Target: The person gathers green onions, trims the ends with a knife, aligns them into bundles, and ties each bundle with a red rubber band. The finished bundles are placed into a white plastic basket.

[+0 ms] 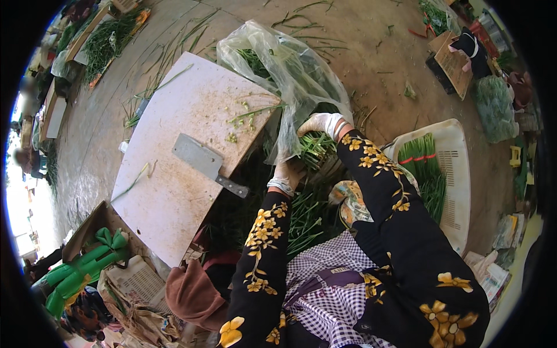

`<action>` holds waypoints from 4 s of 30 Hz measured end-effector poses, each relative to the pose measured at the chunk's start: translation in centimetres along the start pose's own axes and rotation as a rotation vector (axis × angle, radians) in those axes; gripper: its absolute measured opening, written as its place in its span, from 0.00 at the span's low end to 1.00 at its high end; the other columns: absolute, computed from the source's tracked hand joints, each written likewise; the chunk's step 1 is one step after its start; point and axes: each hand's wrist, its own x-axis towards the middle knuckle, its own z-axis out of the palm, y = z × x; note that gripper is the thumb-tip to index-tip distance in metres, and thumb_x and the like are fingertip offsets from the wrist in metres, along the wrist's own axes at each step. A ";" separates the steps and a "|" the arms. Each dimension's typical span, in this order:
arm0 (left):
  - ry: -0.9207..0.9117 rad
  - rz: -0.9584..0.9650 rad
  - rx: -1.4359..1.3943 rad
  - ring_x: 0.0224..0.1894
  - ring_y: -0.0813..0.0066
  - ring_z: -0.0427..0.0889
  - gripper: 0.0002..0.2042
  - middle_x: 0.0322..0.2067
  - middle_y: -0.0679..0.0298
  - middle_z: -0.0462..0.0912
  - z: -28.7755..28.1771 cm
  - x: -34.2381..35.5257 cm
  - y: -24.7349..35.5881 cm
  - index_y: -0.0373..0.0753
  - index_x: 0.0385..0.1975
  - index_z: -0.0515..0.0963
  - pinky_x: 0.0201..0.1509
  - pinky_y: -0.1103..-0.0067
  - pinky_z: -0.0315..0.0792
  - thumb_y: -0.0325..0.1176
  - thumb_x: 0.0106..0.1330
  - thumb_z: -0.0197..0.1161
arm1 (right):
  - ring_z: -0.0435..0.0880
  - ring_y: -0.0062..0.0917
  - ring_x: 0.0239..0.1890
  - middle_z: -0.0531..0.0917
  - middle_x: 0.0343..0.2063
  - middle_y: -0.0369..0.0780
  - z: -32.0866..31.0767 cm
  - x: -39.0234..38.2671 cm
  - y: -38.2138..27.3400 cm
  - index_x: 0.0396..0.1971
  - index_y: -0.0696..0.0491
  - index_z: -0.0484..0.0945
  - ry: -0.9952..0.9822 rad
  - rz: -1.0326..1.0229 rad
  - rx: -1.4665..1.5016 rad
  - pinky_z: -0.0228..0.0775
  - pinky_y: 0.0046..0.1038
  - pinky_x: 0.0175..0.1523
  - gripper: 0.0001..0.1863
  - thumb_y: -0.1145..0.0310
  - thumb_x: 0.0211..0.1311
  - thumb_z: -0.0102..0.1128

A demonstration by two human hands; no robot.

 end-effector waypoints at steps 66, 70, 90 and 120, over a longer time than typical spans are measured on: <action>0.125 0.591 -0.251 0.45 0.62 0.80 0.17 0.47 0.59 0.80 -17.6 -26.3 4.1 0.42 0.52 0.72 0.47 0.63 0.78 0.43 0.67 0.58 | 0.62 0.38 0.66 0.66 0.63 0.52 24.8 -8.4 -19.3 0.65 0.65 0.55 -0.045 -0.420 0.532 0.53 0.36 0.68 0.53 0.46 0.50 0.71; 0.063 0.609 -0.337 0.45 0.62 0.80 0.20 0.47 0.60 0.80 -18.1 -26.9 3.7 0.42 0.53 0.71 0.49 0.63 0.77 0.44 0.66 0.60 | 0.62 0.38 0.66 0.67 0.61 0.53 25.6 -7.9 -17.1 0.65 0.65 0.55 0.007 -0.367 0.627 0.51 0.38 0.69 0.54 0.45 0.47 0.73; 0.060 0.503 -0.433 0.37 0.64 0.82 0.10 0.38 0.64 0.83 -18.4 -27.7 2.9 0.41 0.39 0.77 0.44 0.64 0.80 0.31 0.59 0.68 | 0.85 0.26 0.29 0.86 0.34 0.40 24.0 -11.7 -17.6 0.40 0.58 0.80 -0.565 -0.213 0.963 0.81 0.28 0.36 0.17 0.61 0.58 0.66; 0.364 0.733 0.080 0.24 0.73 0.80 0.11 0.25 0.63 0.82 -17.0 -27.2 14.5 0.35 0.32 0.80 0.23 0.77 0.74 0.37 0.60 0.67 | 0.86 0.28 0.27 0.85 0.31 0.47 12.4 -22.9 -16.7 0.39 0.62 0.79 -0.357 -0.561 1.164 0.81 0.25 0.32 0.17 0.61 0.62 0.62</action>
